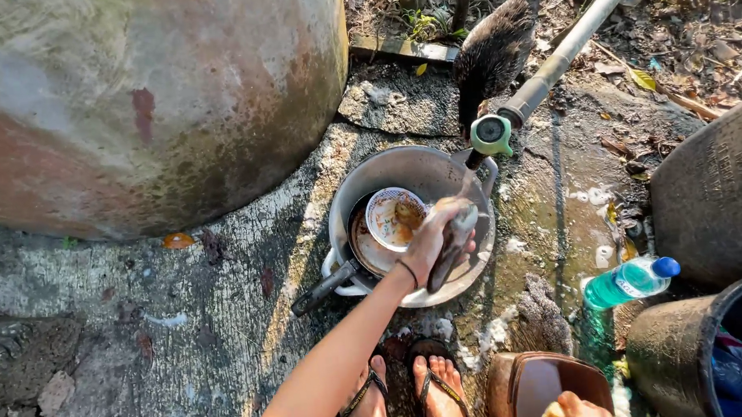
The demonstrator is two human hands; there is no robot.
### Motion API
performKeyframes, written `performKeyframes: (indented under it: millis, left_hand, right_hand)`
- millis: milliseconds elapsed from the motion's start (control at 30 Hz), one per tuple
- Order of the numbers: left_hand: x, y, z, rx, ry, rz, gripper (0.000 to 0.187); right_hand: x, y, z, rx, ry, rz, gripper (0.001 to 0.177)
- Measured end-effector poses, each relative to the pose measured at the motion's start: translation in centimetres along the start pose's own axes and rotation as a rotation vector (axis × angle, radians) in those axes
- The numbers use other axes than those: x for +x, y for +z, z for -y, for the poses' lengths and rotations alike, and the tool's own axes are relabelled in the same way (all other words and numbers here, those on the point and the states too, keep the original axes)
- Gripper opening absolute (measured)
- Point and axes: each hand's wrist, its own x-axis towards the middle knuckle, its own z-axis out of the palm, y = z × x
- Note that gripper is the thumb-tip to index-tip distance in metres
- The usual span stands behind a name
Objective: The recorder washes various cooking pots, pans, and a ladle using a scrub pad and water from an outdoor tap.
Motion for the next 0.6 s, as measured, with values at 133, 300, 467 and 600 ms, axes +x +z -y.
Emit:
performKeyframes:
  millis: [133, 300, 467, 600]
  left_hand:
    - [2.6, 0.4, -2.1, 0.128, 0.097, -0.027, 0.032]
    - [4.6, 1.7, -3.0, 0.159, 0.127, -0.069, 0.031]
    - [13.0, -0.9, 2.0, 0.218, 0.457, -0.162, 0.032]
    - [8.9, 3.3, -2.6, 0.438, 0.545, -0.360, 0.044]
  right_hand:
    - [5.6, -8.2, -12.7, 0.016, 0.125, 0.076, 0.050]
    - [11.2, -39.3, 2.2, 0.085, 0.340, -0.343, 0.031]
    - [22.6, -42.4, 6.8, 0.866, 0.022, -0.444, 0.049]
    - [26.5, -41.8, 8.5, 1.158, 0.193, -0.381, 0.055]
